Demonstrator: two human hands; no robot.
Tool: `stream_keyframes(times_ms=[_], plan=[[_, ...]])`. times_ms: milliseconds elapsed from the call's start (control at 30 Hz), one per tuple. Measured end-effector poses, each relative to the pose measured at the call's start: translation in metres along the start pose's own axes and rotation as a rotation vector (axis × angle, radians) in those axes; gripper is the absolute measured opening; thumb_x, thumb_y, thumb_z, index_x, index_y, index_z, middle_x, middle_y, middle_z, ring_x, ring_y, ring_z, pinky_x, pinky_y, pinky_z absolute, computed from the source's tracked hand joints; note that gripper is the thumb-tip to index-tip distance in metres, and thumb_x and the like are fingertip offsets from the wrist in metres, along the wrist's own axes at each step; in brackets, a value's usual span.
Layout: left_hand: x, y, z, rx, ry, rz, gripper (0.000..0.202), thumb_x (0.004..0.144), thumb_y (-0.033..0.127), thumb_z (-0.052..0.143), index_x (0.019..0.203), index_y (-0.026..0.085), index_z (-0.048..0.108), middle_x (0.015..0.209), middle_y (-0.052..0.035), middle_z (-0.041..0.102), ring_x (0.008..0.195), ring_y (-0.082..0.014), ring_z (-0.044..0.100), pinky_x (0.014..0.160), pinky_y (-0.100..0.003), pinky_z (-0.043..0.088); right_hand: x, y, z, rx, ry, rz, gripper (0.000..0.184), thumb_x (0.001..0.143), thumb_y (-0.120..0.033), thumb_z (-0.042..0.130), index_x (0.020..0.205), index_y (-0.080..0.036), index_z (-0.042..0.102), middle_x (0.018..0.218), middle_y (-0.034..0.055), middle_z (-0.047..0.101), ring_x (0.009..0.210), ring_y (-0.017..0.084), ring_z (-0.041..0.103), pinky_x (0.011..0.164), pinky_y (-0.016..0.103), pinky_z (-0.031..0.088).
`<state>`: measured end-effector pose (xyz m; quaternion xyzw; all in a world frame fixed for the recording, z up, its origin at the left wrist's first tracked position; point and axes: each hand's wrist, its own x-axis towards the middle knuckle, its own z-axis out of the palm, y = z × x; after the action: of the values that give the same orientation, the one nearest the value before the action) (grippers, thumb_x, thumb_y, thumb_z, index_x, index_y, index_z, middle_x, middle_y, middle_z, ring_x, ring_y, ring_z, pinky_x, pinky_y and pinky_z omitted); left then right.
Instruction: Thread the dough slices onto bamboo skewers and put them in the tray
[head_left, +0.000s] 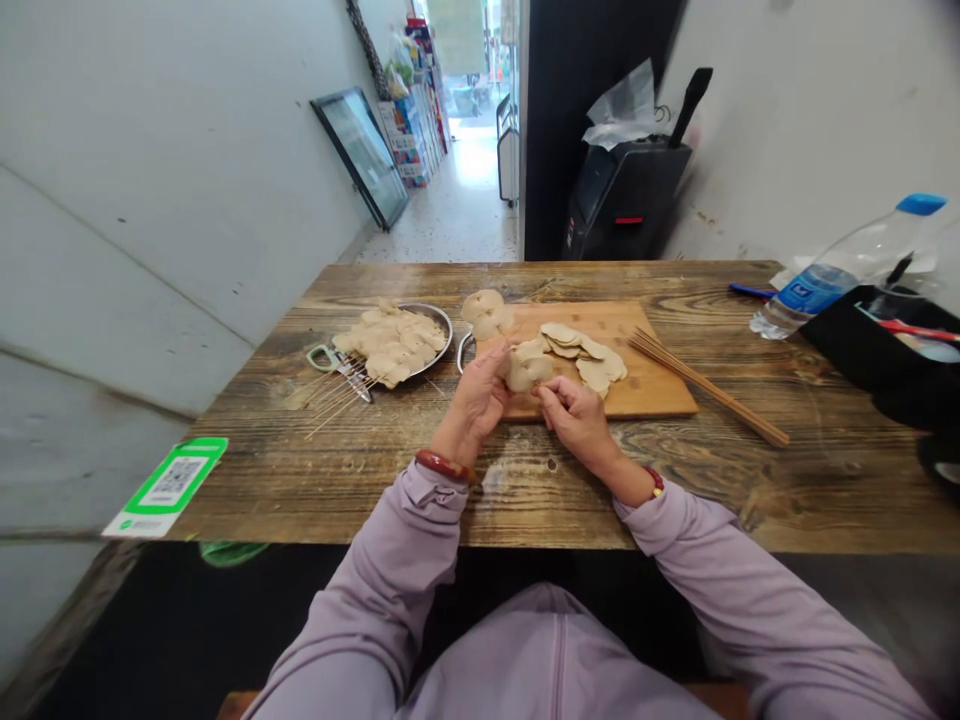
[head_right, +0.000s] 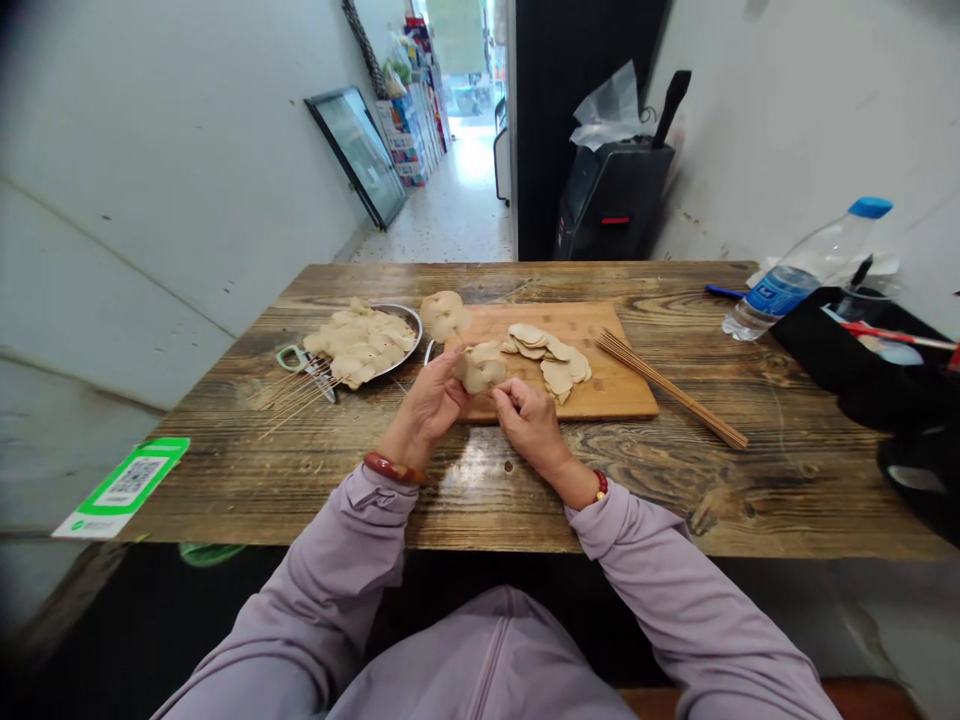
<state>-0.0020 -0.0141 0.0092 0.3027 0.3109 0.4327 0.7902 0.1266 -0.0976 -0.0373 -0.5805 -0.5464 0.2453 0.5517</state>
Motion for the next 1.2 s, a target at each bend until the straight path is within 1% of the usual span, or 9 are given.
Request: stream_keyframes(times_ms=[167,300,400,467,567,700,800,967,1200], plan=[[0.01,0.017,-0.014,-0.096,0.121,0.047,0.023,0.093,0.036,0.073,0.101,0.015,0.07,0.086,-0.0047,0.077,0.074,-0.013,0.072,0.07,-0.023,0.057,-0.004,0.001,-0.003,-0.047,-0.03,-0.019,0.029,0.095,-0.045,0.056,0.077,-0.024,0.063,0.05,-0.0031,0.053,0.05,0.015,0.048,0.052,0.028,0.038],[0.018,0.026,-0.026,-0.15,0.163,0.136,0.016,0.095,0.029,0.07,0.106,0.018,0.07,0.089,-0.0025,0.077,0.076,-0.0123,0.072,0.074,-0.024,0.058,-0.008,0.002,-0.006,-0.101,-0.076,-0.047,0.027,0.095,-0.042,0.056,0.076,-0.024,0.062,0.05,-0.0035,0.053,0.049,0.015,0.046,0.053,0.029,0.037],[0.021,0.028,-0.031,-0.14,0.156,0.163,0.02,0.09,0.027,0.075,0.109,0.021,0.071,0.092,-0.0021,0.078,0.083,-0.0144,0.072,0.074,-0.024,0.058,-0.009,0.001,-0.008,-0.13,-0.101,-0.072,0.028,0.095,-0.041,0.057,0.075,-0.024,0.063,0.05,-0.0035,0.053,0.049,0.015,0.047,0.054,0.03,0.037],[0.022,0.028,-0.032,-0.124,0.154,0.156,0.022,0.087,0.026,0.079,0.107,0.022,0.072,0.094,-0.0025,0.079,0.088,-0.0165,0.073,0.076,-0.026,0.059,-0.01,0.001,-0.008,-0.146,-0.105,-0.092,0.028,0.095,-0.041,0.057,0.074,-0.024,0.063,0.051,-0.0031,0.054,0.05,0.015,0.048,0.055,0.03,0.038],[0.021,0.029,-0.032,-0.11,0.167,0.134,0.015,0.087,0.019,0.076,0.101,0.021,0.072,0.093,-0.0029,0.079,0.091,-0.018,0.074,0.081,-0.029,0.06,-0.01,0.001,-0.009,-0.167,-0.116,-0.111,0.028,0.094,-0.041,0.058,0.072,-0.024,0.062,0.051,-0.0026,0.054,0.05,0.015,0.049,0.055,0.03,0.038],[0.021,0.029,-0.031,-0.093,0.169,0.132,0.009,0.09,0.011,0.069,0.093,0.019,0.072,0.089,-0.0024,0.079,0.086,-0.0162,0.074,0.077,-0.027,0.06,-0.009,0.002,-0.009,-0.154,-0.144,-0.105,0.027,0.095,-0.039,0.057,0.073,-0.024,0.063,0.05,-0.0027,0.054,0.051,0.016,0.05,0.055,0.031,0.039],[0.022,0.027,-0.03,-0.098,0.159,0.146,0.01,0.089,0.01,0.07,0.094,0.019,0.072,0.086,-0.0018,0.079,0.08,-0.0144,0.074,0.073,-0.024,0.06,-0.01,0.002,-0.009,-0.135,-0.149,-0.091,0.026,0.094,-0.039,0.056,0.074,-0.024,0.063,0.05,-0.003,0.054,0.05,0.016,0.049,0.055,0.03,0.039],[0.022,0.022,-0.028,-0.102,0.16,0.178,0.013,0.081,0.011,0.08,0.09,0.015,0.072,0.083,-0.0021,0.079,0.071,-0.0125,0.072,0.07,-0.025,0.06,-0.01,0.001,-0.009,-0.124,-0.138,-0.072,0.027,0.095,-0.04,0.057,0.075,-0.023,0.063,0.05,-0.0036,0.054,0.049,0.015,0.048,0.055,0.03,0.038],[0.022,0.018,-0.026,-0.063,0.121,0.214,0.014,0.076,0.013,0.084,0.082,0.016,0.071,0.078,-0.0009,0.077,0.067,-0.0109,0.069,0.067,-0.022,0.058,-0.01,0.001,-0.008,-0.096,-0.137,-0.052,0.027,0.095,-0.039,0.058,0.073,-0.024,0.062,0.051,-0.0027,0.054,0.049,0.015,0.048,0.054,0.029,0.037]])
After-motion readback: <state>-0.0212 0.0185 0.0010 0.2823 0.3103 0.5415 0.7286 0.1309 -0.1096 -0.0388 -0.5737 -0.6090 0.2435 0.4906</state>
